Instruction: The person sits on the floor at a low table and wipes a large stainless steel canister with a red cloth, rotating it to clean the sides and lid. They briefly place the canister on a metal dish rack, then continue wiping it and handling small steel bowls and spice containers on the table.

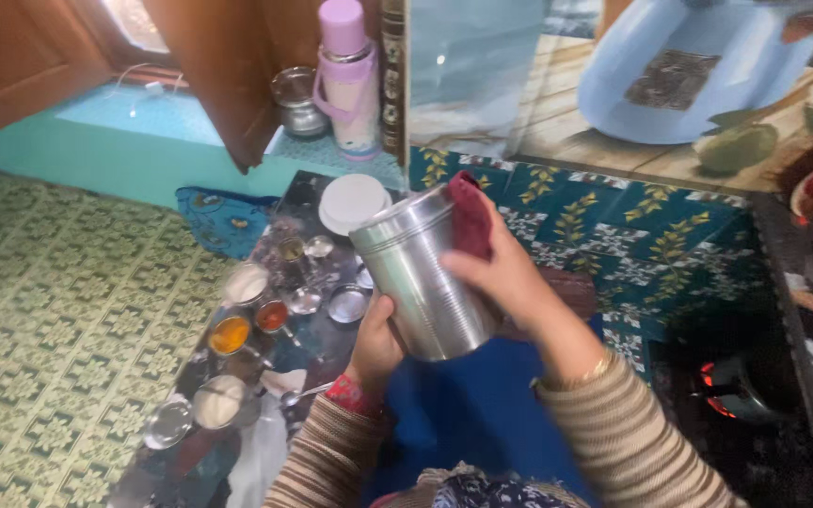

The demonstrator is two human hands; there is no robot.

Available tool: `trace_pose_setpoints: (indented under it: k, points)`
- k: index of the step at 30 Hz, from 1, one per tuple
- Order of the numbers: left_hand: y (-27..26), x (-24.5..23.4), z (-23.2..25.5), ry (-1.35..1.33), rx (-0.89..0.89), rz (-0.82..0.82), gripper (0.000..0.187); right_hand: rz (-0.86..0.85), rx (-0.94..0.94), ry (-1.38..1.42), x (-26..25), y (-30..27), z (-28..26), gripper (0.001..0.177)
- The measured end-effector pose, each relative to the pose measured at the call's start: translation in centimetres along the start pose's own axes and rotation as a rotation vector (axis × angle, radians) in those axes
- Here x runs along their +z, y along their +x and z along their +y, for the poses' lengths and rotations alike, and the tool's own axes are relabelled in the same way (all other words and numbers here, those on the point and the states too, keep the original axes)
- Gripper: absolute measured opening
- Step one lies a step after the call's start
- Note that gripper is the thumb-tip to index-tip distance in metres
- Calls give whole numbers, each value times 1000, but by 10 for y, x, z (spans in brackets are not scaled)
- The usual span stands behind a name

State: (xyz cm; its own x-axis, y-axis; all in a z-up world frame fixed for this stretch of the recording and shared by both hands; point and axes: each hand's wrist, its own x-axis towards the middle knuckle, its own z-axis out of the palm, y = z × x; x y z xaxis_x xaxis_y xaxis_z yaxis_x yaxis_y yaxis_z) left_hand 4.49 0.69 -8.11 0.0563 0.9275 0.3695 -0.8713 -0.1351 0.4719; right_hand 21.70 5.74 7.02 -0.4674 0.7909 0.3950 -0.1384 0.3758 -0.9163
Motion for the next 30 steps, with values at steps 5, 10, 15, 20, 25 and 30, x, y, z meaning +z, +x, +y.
trace_pose_setpoints:
  k: [5, 10, 15, 20, 25, 30]
  points:
    - [18, 21, -37, 106, -36, -49, 75, 115, 352, 421, -58, -19, 14, 92]
    - [46, 60, -88, 206, 8, 72, 79, 252, -50, -862, -58, -74, -7, 104]
    - [74, 91, -131, 136, -50, 14, 80, 298, -130, -1272, -85, -116, -25, 97]
    - [92, 112, -172, 152, -152, -103, 85, 375, 167, -255, -176, -130, -10, 110]
    - [106, 122, -205, 138, -318, -239, 102, 336, 255, 525, -231, -175, 7, 105]
    - [135, 114, -240, 251, -495, -341, 103, 450, 55, 390, -256, -214, 24, 115]
